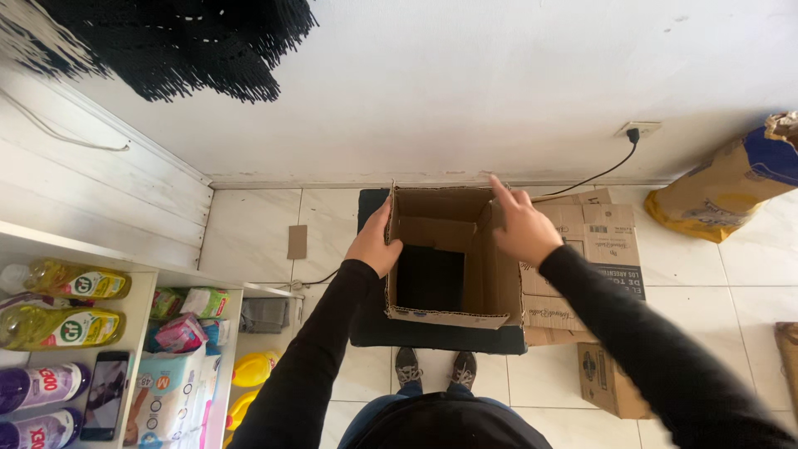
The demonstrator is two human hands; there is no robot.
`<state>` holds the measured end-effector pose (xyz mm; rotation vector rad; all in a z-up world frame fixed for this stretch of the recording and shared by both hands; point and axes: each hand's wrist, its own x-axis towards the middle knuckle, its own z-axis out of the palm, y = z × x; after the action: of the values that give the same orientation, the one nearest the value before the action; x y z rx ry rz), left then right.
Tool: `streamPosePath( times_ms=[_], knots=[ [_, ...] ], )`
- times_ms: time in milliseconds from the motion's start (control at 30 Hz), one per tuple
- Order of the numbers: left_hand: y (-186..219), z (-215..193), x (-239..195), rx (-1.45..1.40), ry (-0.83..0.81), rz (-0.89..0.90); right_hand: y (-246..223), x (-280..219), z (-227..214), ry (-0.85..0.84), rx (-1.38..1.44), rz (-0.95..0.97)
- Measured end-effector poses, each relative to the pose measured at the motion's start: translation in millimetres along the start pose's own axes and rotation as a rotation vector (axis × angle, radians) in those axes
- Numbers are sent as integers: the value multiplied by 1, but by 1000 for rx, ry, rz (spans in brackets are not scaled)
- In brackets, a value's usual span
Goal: The person assembles several cardboard boxes by hand, opening the flattened cardboard and folding the flaps to create boxes.
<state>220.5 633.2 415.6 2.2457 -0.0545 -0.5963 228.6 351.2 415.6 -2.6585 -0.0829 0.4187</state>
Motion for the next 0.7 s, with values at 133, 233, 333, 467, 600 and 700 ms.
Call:
streamPosePath(
  times_ms=[133,233,333,467,600,700],
  knots=[
    [-8,6,7,45,6,-30,24,25,40,44,-60,62],
    [23,-7,-20,62,17,-38,14,19,39,69,-38,74],
    [28,-3,-16,183,33,37,10,12,35,115,37,94],
    [4,20,27,497,31,93,21,15,41,248,45,144],
    [-26,53,75,710,115,140,26,18,52,323,49,167],
    [-5,58,85,852,215,161,8,9,46,328,78,226]
  ],
)
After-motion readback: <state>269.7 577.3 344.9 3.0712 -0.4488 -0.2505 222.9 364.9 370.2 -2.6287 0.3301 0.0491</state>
